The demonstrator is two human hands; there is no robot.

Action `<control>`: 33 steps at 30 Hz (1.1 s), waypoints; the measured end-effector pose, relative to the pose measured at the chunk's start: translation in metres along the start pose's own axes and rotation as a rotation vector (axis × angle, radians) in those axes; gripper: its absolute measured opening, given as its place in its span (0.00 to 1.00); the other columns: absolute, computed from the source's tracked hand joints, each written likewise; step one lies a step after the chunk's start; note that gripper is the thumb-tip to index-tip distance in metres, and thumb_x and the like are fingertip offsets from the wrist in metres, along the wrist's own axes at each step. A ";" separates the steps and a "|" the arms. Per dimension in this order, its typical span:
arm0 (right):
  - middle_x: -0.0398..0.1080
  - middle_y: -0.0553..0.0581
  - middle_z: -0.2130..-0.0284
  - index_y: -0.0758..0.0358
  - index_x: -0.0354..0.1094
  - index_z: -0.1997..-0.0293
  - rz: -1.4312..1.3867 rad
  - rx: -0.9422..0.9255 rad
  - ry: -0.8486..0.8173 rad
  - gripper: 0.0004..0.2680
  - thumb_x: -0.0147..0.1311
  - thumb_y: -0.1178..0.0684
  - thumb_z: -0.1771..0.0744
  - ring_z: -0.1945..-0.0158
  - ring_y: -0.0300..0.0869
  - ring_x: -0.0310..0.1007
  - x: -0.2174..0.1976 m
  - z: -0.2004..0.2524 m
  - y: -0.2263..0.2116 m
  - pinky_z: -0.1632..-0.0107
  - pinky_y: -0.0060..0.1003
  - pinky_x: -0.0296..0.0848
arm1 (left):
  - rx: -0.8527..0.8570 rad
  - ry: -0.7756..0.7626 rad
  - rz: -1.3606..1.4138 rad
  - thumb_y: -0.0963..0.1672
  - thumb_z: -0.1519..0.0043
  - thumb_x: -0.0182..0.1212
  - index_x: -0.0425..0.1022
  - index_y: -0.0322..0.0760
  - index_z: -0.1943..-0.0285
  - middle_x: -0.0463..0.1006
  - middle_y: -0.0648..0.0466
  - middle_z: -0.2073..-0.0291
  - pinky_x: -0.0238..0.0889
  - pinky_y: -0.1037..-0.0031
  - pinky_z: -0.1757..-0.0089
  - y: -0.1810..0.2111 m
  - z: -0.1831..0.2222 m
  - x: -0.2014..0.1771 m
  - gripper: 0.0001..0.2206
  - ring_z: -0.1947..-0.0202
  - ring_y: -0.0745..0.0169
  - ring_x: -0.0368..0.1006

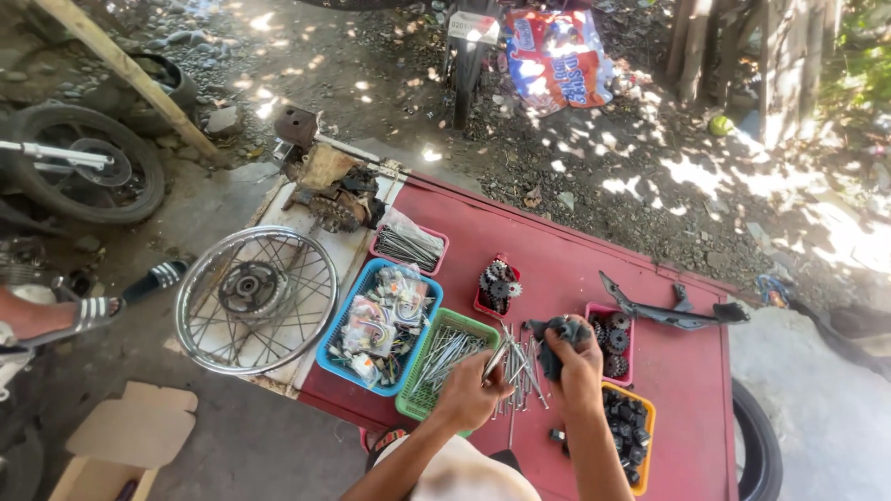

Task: Cleaning individual motorcycle wheel spokes using a cloth over a repair workbench.

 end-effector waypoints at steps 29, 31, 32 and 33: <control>0.69 0.62 0.59 0.63 0.61 0.42 0.014 -0.045 0.084 0.16 0.56 0.66 0.35 0.64 0.42 0.71 0.014 0.010 0.006 0.65 0.30 0.72 | 0.024 -0.128 0.221 0.35 0.38 0.63 0.66 0.39 0.67 0.74 0.56 0.73 0.70 0.72 0.63 -0.019 0.010 -0.022 0.11 0.64 0.62 0.83; 0.71 0.56 0.62 0.61 0.62 0.42 0.039 -0.088 0.146 0.16 0.57 0.65 0.35 0.69 0.37 0.70 0.021 0.019 0.011 0.69 0.26 0.69 | 0.027 -0.177 0.257 0.35 0.37 0.62 0.66 0.39 0.66 0.72 0.56 0.74 0.69 0.72 0.62 -0.018 0.007 -0.033 0.10 0.64 0.62 0.82; 0.71 0.58 0.62 0.62 0.63 0.43 0.014 -0.087 0.153 0.14 0.57 0.64 0.35 0.67 0.38 0.70 0.023 0.023 0.018 0.67 0.27 0.70 | -0.001 -0.169 0.251 0.35 0.38 0.64 0.67 0.39 0.67 0.72 0.56 0.74 0.68 0.73 0.64 -0.019 0.005 -0.041 0.10 0.68 0.63 0.76; 0.71 0.59 0.61 0.62 0.64 0.45 -0.010 -0.085 0.159 0.13 0.56 0.64 0.34 0.66 0.39 0.70 0.025 0.027 0.026 0.64 0.29 0.71 | -0.030 -0.161 0.245 0.36 0.39 0.66 0.67 0.38 0.67 0.72 0.55 0.75 0.68 0.74 0.65 -0.020 0.002 -0.047 0.10 0.72 0.65 0.70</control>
Point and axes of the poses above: each hand's wrist, its own z-axis away from the middle knuckle, its own x-axis out of the palm, y = z × x, the point moved 6 cm from there along -z, towards the middle knuckle
